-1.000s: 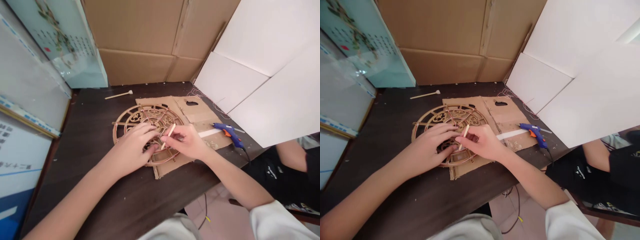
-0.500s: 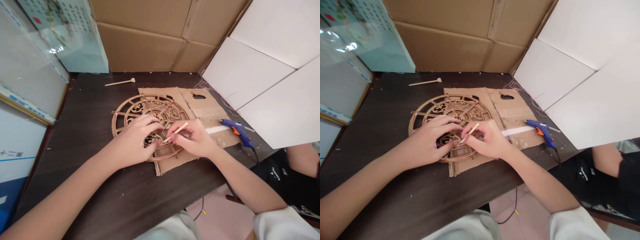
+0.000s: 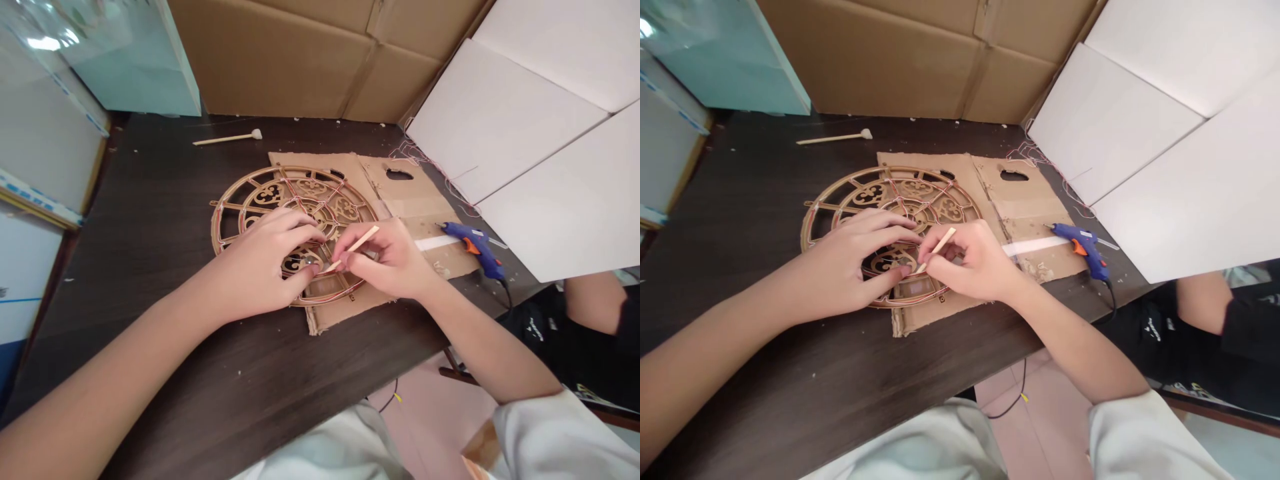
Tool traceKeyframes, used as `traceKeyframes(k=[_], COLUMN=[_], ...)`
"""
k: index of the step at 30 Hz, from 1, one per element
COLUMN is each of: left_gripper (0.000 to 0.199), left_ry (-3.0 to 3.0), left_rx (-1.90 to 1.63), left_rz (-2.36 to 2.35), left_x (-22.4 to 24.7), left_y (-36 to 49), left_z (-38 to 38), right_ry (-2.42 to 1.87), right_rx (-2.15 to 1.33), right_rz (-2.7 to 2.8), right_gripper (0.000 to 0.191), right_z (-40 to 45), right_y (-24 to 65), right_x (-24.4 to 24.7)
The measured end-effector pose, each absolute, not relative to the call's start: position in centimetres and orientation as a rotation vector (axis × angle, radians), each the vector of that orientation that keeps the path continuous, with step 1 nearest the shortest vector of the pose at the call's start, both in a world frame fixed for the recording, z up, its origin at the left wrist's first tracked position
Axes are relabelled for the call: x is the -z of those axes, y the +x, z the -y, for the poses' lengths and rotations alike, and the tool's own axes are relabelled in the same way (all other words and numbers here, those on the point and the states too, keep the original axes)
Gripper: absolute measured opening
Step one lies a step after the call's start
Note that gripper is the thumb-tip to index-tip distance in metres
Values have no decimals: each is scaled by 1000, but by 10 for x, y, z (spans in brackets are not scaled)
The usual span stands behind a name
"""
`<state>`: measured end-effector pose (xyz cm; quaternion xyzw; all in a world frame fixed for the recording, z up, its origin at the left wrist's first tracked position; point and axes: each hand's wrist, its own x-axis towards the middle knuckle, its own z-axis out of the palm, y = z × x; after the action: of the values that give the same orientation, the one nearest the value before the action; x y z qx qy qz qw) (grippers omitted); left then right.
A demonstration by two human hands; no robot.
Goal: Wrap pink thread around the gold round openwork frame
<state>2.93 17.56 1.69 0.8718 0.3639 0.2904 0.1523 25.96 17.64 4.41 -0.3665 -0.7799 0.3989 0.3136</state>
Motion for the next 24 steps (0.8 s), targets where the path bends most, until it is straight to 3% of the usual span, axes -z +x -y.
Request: traceKeyframes(k=[24], left_gripper=[34], left_ry=[2480], left_rx=[-765], left_rz=[-1059], left_x=[-19], left_y=[29], left_z=[-176], right_ry=[-875], right_rx=[-854], right_rz=[2131], right_gripper=[13], right_z=[-177], right_y=[262], right_x=[-44])
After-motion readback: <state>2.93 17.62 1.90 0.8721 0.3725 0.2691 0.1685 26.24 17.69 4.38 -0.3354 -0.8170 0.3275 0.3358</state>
